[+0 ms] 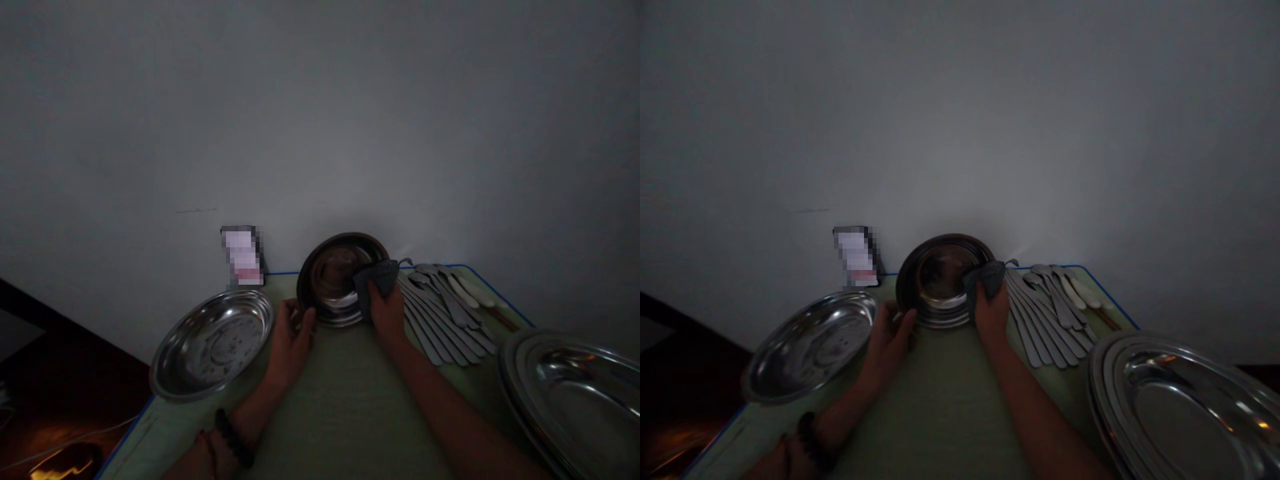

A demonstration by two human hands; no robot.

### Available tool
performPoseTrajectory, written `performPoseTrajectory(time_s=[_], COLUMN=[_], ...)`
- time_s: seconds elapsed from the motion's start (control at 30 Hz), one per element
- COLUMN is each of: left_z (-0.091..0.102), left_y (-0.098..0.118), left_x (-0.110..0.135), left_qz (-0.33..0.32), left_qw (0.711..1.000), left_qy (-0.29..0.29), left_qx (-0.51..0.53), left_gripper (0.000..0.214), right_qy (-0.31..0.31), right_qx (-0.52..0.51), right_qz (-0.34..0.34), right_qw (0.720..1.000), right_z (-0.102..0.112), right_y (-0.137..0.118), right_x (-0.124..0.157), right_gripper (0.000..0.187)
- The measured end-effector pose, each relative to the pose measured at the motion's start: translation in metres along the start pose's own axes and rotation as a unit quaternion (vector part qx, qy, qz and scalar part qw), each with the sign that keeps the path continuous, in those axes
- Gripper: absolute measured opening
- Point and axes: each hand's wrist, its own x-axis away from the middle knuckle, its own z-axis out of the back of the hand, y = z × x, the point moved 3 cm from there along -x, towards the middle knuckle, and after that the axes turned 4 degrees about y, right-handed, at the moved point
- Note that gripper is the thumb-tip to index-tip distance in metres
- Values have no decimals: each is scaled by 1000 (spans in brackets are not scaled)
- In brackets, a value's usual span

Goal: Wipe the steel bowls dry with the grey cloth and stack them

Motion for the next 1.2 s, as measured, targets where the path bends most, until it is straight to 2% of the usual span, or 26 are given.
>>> performPoseTrajectory(time_s=[0.07,0.23,0.3,0.37,0.57,0.63,0.7,0.8,0.87,1.0,1.13,1.2], left_z=[0,-3,-4,-4,1,1,-1,-2,-2,-3,4,5], left_y=[0,-6,-7,-7,0,1,0,-2,-3,0,7,8], left_x=[-1,-8,-8,-7,-1,-1,-2,-5,-7,-5,2,4], left_qz=[3,5,-9,-17,-10,-13,-3,11,20,19,-24,-37], left_qw=[1000,990,987,990,999,999,999,995,994,997,999,999], left_qy=[-10,-102,-121,-105,20,13,-31,-88,-97,-67,43,37], left_qx=[-5,-96,-105,-90,25,38,13,-40,-52,-22,20,16], left_gripper=[30,27,25,28,29,28,26,23,24,30,32,28], right_qy=[-7,-33,-41,-40,-16,-15,-24,-64,-85,-62,-43,-48], right_qx=[1,9,25,40,54,54,47,45,46,24,-4,-14], right_qz=[-1,18,29,36,24,24,31,55,60,38,9,-5], right_qw=[1000,999,998,998,998,998,998,995,994,997,999,999], right_z=[0,-3,-5,-5,-2,-1,-2,-6,-9,-7,-3,-2], right_y=[0,-3,-4,-4,-2,-2,-3,-5,-5,-1,2,2], right_x=[0,4,6,6,3,3,3,6,7,5,-1,-2], right_gripper=[44,39,41,44,46,44,42,41,41,43,39,39])
